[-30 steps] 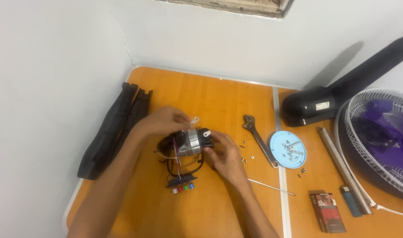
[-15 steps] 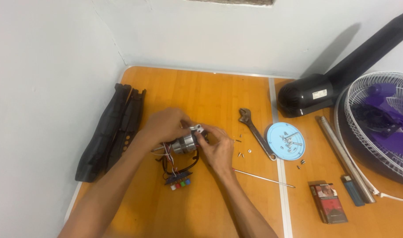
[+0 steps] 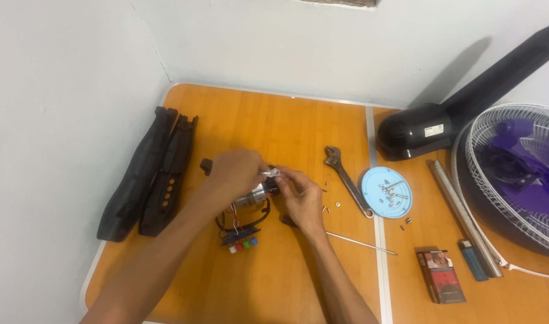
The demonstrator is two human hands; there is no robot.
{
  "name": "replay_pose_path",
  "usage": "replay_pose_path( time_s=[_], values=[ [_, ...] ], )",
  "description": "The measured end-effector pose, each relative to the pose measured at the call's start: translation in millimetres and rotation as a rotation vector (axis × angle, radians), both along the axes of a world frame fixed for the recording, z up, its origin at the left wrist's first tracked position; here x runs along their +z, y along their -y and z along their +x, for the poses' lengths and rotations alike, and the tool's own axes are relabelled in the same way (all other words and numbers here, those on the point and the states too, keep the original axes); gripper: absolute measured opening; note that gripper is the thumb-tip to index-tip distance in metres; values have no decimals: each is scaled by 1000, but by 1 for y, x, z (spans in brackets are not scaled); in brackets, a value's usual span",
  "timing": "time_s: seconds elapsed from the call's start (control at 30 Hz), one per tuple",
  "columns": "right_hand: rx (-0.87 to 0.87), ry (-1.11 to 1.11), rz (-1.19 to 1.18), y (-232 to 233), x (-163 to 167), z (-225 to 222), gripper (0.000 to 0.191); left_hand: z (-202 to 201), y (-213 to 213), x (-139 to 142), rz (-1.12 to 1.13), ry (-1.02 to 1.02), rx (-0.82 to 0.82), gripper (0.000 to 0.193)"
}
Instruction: The person works on a small electric motor at a table, holding the motor with one hand while using a screwdriver to loosen and tighten its screws and picking up small screws from the table. They manipulate the motor's wiring and a black component, then lift and reposition the motor assembly with both hands.
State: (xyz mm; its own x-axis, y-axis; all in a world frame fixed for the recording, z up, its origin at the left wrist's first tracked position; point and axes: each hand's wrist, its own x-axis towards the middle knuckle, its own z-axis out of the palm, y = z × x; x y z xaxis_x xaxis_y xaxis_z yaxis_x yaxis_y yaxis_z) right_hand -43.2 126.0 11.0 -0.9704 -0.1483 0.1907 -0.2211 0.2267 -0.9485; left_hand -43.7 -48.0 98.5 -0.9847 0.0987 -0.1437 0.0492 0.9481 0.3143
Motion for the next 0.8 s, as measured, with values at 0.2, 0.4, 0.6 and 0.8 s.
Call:
replay_pose_path(
  time_s=[0.2, 0.4, 0.6, 0.8],
  values=[
    [22, 20, -6, -1, 1, -3, 24, 2, 2, -5, 36, -103, 13, 18],
    [42, 58, -58, -1, 0, -5, 22, -1, 2, -6, 19, -90, 20, 18],
    [37, 89, -13, -3, 8, -6, 25, -3, 0, -8, -18, -47, 25, 15],
    [21, 79, 65, -8, 14, -10, 25, -3, -1, -5, -24, -44, 31, 13]
  ],
)
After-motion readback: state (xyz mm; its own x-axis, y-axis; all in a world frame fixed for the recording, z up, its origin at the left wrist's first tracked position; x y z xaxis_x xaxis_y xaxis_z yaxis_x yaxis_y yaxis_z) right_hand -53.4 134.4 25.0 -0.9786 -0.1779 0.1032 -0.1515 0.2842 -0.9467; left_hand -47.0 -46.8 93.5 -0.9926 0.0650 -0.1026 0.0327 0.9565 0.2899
